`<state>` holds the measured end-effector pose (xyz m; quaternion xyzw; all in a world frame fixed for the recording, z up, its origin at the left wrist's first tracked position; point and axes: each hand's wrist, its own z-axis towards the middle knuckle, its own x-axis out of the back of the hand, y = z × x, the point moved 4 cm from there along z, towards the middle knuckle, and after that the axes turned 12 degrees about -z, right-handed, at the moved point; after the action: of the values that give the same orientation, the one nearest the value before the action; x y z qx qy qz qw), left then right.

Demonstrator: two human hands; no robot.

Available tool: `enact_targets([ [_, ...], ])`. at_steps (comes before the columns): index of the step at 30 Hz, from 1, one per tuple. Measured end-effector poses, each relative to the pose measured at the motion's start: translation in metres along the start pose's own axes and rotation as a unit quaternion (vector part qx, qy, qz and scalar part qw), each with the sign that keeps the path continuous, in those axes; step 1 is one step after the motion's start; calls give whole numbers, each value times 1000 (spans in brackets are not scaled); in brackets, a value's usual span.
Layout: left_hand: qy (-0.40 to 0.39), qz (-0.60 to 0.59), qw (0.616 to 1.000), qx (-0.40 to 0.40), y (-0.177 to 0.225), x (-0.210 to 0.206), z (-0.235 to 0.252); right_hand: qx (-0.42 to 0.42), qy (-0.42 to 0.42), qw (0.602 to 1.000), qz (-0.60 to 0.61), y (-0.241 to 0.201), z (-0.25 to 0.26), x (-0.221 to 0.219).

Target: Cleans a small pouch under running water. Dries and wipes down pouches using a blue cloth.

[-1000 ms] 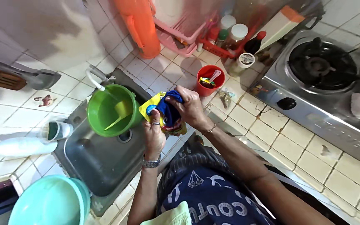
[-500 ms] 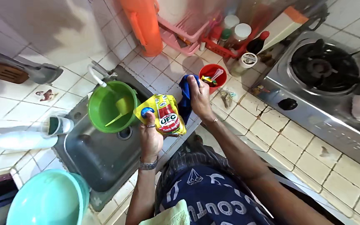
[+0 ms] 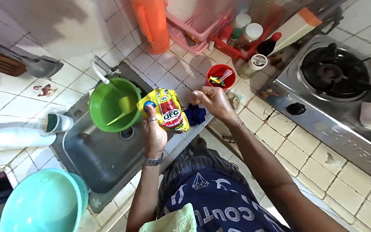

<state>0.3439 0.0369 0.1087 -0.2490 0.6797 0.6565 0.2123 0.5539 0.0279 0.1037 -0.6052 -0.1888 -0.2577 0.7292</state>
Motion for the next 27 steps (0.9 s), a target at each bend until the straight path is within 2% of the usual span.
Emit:
enact_targets([
  [2,-17,9,1000,4,-2,-1,2,34,12,997,75,-18,1,4],
  [5,-24,31,999,13,-3,-3,3,61,-50,988,130,-36,5,2],
  [7,-33,41,998,23,-6,-5,4,89,-55,984,142,-41,11,-2],
  [12,-55,45,996,62,-23,-3,16,111,-88,983,116,-38,23,-5],
  [16,-84,8,994,66,-39,-3,20,108,-72,988,89,-29,19,-2],
  [18,-87,36,993,74,-42,-5,21,95,-54,992,63,-34,12,7],
  [22,-124,112,983,78,-45,-9,22,106,-51,989,-89,-38,11,21],
  [27,-169,118,975,82,-51,-18,22,162,-111,977,-85,-26,22,31],
])
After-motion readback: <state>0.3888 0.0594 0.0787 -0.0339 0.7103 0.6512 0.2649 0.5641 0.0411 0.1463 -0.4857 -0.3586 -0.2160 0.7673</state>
